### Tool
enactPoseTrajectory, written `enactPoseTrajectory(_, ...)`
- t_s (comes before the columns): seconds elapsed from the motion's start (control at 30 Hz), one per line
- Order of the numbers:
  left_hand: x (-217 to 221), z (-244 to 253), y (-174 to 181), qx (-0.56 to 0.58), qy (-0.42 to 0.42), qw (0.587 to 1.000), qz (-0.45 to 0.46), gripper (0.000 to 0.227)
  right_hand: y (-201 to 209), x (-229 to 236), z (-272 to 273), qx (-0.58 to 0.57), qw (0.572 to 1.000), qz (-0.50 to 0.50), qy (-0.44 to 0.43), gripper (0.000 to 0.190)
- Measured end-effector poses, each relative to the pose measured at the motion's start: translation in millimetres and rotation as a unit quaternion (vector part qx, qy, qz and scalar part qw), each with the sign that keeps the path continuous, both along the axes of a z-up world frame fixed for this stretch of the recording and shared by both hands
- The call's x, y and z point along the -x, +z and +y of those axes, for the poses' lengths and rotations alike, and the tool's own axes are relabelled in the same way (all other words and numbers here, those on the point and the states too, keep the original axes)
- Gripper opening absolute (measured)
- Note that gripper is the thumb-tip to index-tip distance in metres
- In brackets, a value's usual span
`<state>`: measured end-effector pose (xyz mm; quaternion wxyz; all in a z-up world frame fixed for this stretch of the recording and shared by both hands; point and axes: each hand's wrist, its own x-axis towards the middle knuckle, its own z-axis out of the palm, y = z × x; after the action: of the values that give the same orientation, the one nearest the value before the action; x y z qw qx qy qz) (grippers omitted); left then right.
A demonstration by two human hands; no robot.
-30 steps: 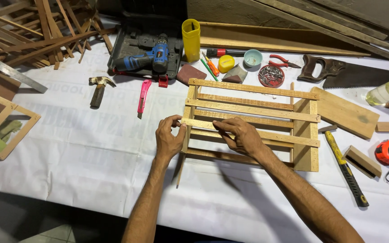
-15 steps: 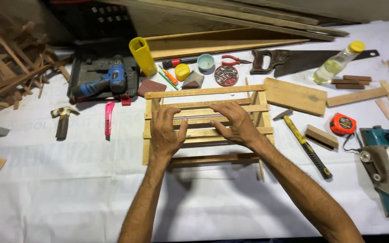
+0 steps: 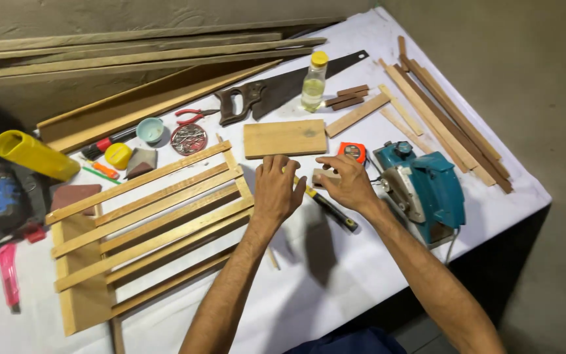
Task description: The person fits wooden slats into a small slatted rack frame, then measures wood strips with a tape measure and marks them with a pencil. They handle and sort several wood strips and boards on the work table while checking lengths against the rack.
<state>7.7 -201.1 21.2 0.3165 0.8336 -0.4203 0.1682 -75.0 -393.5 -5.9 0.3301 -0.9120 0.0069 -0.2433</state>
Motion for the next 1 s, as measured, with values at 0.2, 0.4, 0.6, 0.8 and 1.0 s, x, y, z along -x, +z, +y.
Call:
enactPoseTrajectory(0.2, 6.9, -99.4, -71.6, -0.073, -0.015, 0.991, 0.112, 0.040, -48.9, 17.8, -83.1, 0.000, 0.997, 0.066, -0.044, 0.052)
enactPoseTrajectory(0.4, -17.1, -145.2, -182.9, -0.043, 0.016, 0.981, 0.187, 0.052, -81.6, 1.4, -118.1, 0.025, 0.985, 0.163, -0.049, 0.074)
enactPoseTrajectory(0.6, -21.4, -151.9, -171.7, -0.075, 0.040, 0.974, 0.210, 0.037, -95.6, -41.6, -123.1, 0.121, 0.970, 0.207, -0.036, 0.077)
enactPoseTrajectory(0.8, -8.9, -160.7, -151.3, -0.065, 0.054, 0.971, 0.223, 0.025, -96.7, -55.1, -128.4, 0.119, 0.958, 0.257, -0.047, 0.070)
enactPoseTrajectory(1.0, -9.9, -163.2, -162.0, 0.057, 0.023, 0.975, 0.216, 0.030, -97.7, -54.5, -134.3, 0.129, 0.968, 0.210, -0.040, 0.075)
